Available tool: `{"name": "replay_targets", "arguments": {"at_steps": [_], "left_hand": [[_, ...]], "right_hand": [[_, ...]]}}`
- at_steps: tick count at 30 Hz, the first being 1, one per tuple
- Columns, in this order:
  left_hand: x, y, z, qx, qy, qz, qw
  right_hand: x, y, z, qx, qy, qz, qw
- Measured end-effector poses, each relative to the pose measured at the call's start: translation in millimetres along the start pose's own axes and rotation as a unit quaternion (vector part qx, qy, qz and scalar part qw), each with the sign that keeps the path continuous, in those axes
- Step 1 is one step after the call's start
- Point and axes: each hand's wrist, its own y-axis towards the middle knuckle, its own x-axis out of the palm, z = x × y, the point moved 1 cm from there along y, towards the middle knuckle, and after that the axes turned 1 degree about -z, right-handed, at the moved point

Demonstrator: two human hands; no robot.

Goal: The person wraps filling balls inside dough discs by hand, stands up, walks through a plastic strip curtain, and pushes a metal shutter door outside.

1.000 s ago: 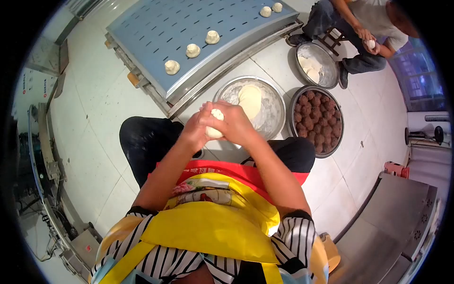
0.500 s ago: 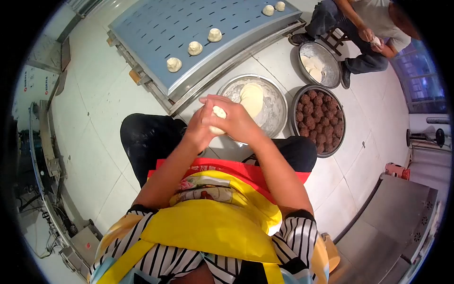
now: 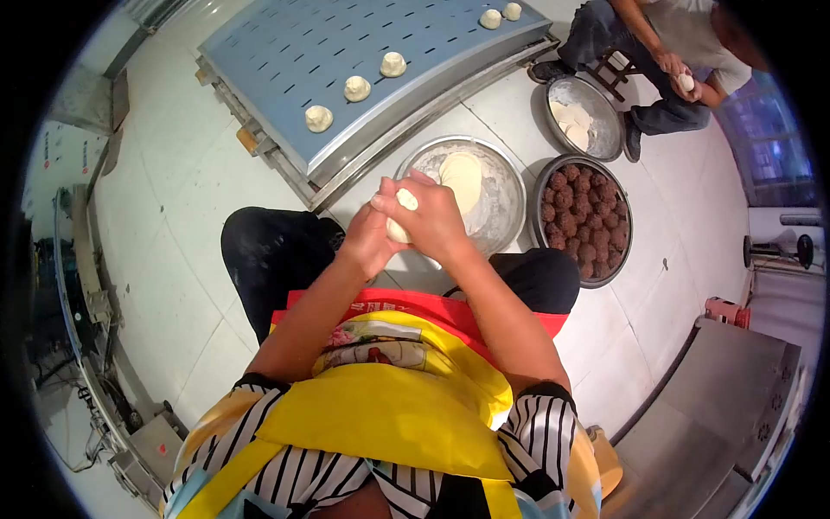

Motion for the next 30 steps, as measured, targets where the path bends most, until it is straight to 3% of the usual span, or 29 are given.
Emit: {"name": "replay_targets", "arguments": {"at_steps": [2,6,9,12,14,16,17,19,22,25,28,30], "left_hand": [[-5.5,3.4,-14.3,0.045,-0.041,0.020,0.998],[-10.1,-8.3,14.2,-0.101,0.096,-0.052,0.989],[6.9,-9.8,8.8,-0.037,0.061,0.019,0.997],[3.7,-7.0,9.1,-0.036,0.048,0.036,0.998],[-1.7,-7.1,9.6,-0.006,0.060,0.023,0.998],[-14.2,-0.9,6.5,0.064,0.087,-0.005,0.994],[-18.3,2.3,2.9,0.078,0.097,0.026,0.992],[-20.1,8.8,-0.1,0.103,0.119,0.085,0.984],[-23.5,16.7,-8.9,0.185,0.182,0.118,0.959],[-22.9,13.1,-6.1,0.157,0.169,0.115,0.966],[-19.0,1.0,16.5,-0.089,-0.092,0.062,0.990],[-41.3,9.6,1.2,-0.180,-0.209,-0.242,0.930]], "right_hand": [[1.6,1.2,-1.0,-0.039,0.058,-0.016,0.997],[-2.7,-5.4,-3.4,-0.016,0.181,-0.099,0.978],[0.9,0.6,3.6,0.002,0.045,-0.036,0.998],[4.3,3.0,6.2,0.008,0.011,-0.037,0.999],[-2.7,3.8,3.7,-0.181,-0.108,0.052,0.976],[-5.7,-1.7,-6.9,-0.210,-0.199,0.104,0.952],[-7.1,-4.5,-12.2,-0.221,-0.243,0.133,0.935],[-6.6,-10.2,-11.7,-0.159,-0.280,0.127,0.938],[-2.6,-7.8,-7.6,-0.186,-0.298,0.141,0.925],[-10.1,-3.7,-4.7,-0.233,-0.301,0.123,0.916],[-17.0,-1.2,-11.3,-0.298,-0.295,0.085,0.904],[-23.1,2.3,-16.3,-0.312,-0.296,0.074,0.900]]}}
